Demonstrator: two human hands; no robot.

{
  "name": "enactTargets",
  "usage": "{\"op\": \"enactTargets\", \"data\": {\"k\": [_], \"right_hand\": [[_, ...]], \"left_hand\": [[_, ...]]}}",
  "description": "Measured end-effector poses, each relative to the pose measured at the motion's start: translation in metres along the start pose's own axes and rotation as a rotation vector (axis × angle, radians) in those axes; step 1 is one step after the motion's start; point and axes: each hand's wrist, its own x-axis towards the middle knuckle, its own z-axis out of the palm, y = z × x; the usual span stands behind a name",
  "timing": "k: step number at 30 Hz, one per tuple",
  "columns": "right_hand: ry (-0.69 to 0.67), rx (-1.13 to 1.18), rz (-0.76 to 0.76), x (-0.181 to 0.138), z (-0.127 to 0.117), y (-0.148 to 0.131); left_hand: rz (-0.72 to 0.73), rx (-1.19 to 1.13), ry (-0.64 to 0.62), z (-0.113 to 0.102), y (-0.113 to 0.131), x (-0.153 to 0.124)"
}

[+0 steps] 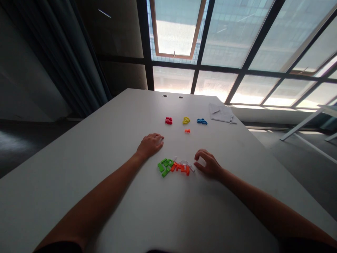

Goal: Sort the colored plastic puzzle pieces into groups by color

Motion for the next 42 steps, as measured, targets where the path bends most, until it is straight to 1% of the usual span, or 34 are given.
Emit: {"op": "enactTargets", "data": {"k": [3,6,10,15,17,19,20,22,25,26,28,30,34,38,42], "right_hand": [[-0.076,-0.056,-0.174,-0.007,-0.002,-0.021],[-0.15,-0.126,-0.258,-0.002,0.002,-0.031],[-0.192,-0.184,-0.26,0.003,0.005,-0.038],[-0.253,-0.181,-0.317,-0.001,0.011,-0.051],[-0.251,-0.153,-0.312,-0.001,0.015,-0.055],[-0.218,-0.112,-0.285,0.002,0.017,-0.051],[-0.184,-0.102,-0.259,0.004,0.016,-0.045],[-0.088,-0.126,-0.166,0.011,0.013,-0.024],[0.049,-0.234,0.053,0.026,0.005,0.026],[0.072,-0.264,0.123,0.032,0.003,0.043],[0.078,-0.314,0.237,0.045,0.002,0.075],[0.064,-0.334,0.313,0.059,0.005,0.097],[0.08,-0.357,0.41,0.081,0.017,0.119],[0.136,-0.37,0.405,0.092,0.025,0.131],[0.158,-0.371,0.416,0.095,0.024,0.139]], "left_hand": [[-0.004,0.012,-0.004,-0.001,0.001,0.0],[-0.005,0.024,-0.01,-0.001,0.001,-0.001],[-0.003,0.02,-0.005,-0.002,0.002,-0.001],[-0.006,0.023,-0.003,-0.002,0.001,-0.002],[-0.004,0.021,0.0,-0.002,0.001,-0.002],[-0.003,0.021,0.002,-0.002,0.001,-0.002],[-0.003,0.021,0.001,-0.002,0.001,-0.002],[-0.002,0.02,-0.001,-0.002,0.001,-0.001],[0.0,0.019,-0.005,-0.002,0.002,-0.001],[0.001,0.019,-0.007,-0.002,0.002,-0.001],[0.001,0.018,-0.01,-0.001,0.001,-0.001],[0.002,0.019,-0.008,-0.001,0.001,0.0],[0.0,0.022,-0.006,-0.001,0.0,-0.001],[-0.002,0.013,-0.003,-0.002,0.001,-0.001],[-0.008,0.013,-0.001,-0.002,0.002,-0.001]]}}
